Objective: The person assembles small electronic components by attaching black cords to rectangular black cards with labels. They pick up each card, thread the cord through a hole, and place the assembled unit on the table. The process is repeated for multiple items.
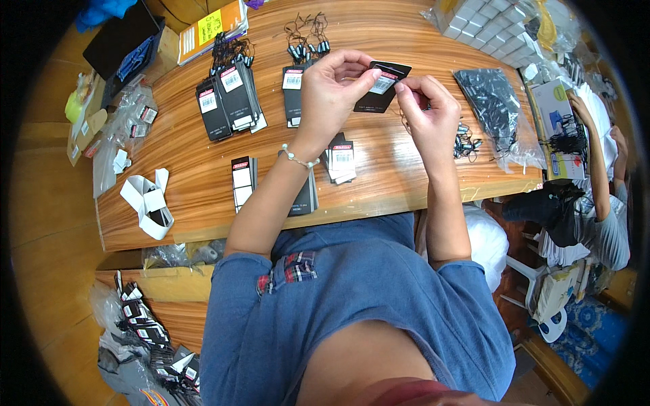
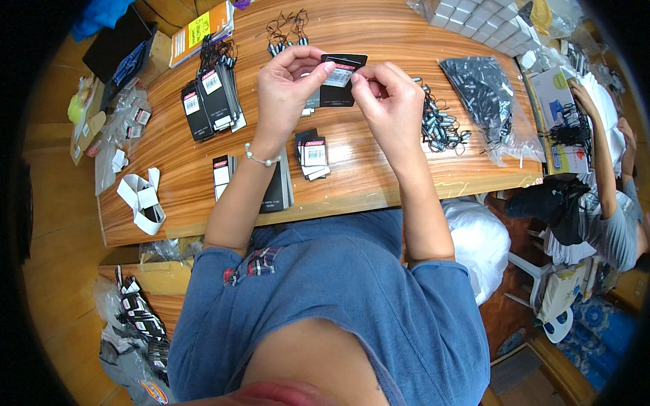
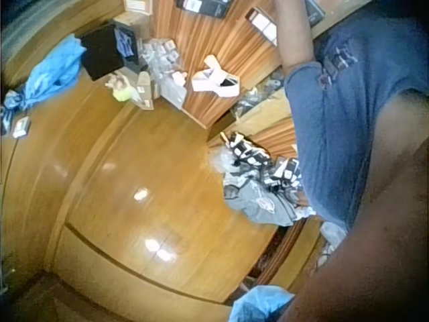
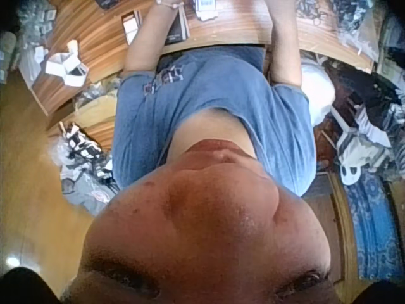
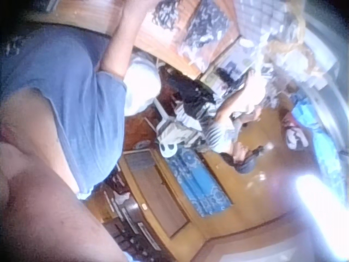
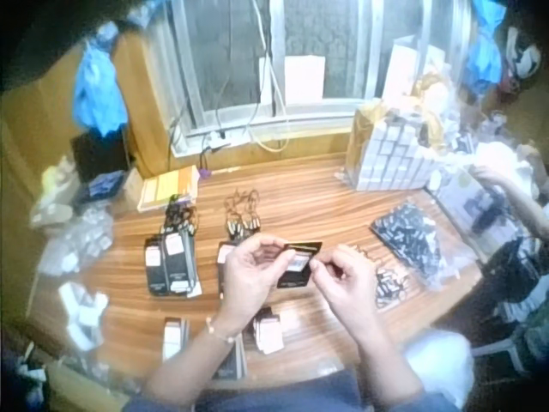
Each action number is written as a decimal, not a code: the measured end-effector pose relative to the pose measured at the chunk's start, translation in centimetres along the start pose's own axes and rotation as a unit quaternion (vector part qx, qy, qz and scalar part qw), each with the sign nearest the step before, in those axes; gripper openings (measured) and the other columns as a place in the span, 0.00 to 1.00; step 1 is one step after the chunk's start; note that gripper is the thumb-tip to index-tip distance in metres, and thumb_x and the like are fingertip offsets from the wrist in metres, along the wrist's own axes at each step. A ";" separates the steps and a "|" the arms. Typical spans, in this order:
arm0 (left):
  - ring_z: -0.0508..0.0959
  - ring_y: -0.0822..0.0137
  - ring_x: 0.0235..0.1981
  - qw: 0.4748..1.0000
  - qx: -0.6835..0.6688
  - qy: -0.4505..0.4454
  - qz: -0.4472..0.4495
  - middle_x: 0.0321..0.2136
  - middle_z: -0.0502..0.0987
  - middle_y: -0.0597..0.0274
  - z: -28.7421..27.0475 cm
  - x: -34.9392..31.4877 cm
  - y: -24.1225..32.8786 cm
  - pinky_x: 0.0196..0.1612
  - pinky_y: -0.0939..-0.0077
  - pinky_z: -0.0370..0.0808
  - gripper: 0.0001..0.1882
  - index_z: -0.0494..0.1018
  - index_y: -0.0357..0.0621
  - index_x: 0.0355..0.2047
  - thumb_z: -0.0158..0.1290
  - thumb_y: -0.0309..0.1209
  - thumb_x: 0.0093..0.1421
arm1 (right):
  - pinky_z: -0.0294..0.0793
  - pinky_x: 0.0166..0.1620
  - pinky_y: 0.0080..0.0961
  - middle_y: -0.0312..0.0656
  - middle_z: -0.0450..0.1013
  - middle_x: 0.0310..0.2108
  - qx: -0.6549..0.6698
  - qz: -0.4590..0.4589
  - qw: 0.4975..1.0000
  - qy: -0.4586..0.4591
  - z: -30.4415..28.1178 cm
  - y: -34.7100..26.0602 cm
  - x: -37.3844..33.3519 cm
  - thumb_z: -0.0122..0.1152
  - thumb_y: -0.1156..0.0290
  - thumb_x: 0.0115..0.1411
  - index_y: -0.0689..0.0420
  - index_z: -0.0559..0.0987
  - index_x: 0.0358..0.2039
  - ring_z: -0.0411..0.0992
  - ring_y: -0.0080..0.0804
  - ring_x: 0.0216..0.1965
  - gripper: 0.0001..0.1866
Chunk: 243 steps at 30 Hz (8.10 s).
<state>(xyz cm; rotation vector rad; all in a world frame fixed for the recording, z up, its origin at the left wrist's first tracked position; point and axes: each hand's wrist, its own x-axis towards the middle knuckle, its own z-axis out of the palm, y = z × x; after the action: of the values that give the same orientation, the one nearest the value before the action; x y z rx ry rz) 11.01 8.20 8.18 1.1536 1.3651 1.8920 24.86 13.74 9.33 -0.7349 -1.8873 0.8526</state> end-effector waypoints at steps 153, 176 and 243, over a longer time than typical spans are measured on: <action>0.76 0.75 0.34 0.980 0.164 0.045 0.101 0.33 0.76 0.60 0.7 5.3 6.0 0.39 0.84 0.74 0.11 0.72 0.33 0.39 0.54 0.18 0.53 | 0.68 0.29 0.19 0.40 0.70 0.19 0.220 -0.140 0.964 -0.045 2.1 -1.0 10.5 0.52 0.81 0.52 0.61 0.68 0.35 0.71 0.24 0.23 0.09; 0.74 0.67 0.36 0.650 0.574 -0.057 0.495 0.29 0.75 0.69 -1.3 8.0 7.4 0.41 0.67 0.71 0.07 0.75 0.48 0.27 0.52 0.28 0.45 | 0.75 0.37 0.21 0.42 0.74 0.32 0.550 0.139 0.793 -0.222 1.5 0.5 11.5 0.53 0.73 0.58 0.63 0.71 0.37 0.73 0.26 0.33 0.08; 0.75 0.75 0.29 0.970 0.201 0.001 0.135 0.28 0.78 0.60 -1.8 5.6 6.2 0.32 0.83 0.72 0.07 0.76 0.33 0.31 0.54 0.26 0.54 | 0.69 0.33 0.15 0.36 0.71 0.25 0.317 -0.067 0.915 -0.238 0.7 -0.5 10.9 0.55 0.79 0.55 0.62 0.67 0.36 0.70 0.17 0.29 0.09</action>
<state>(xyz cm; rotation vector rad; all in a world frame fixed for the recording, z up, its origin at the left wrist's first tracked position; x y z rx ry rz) 7.11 9.68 15.59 1.6045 1.7192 1.8398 19.70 21.65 14.82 0.0138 -1.8603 1.5514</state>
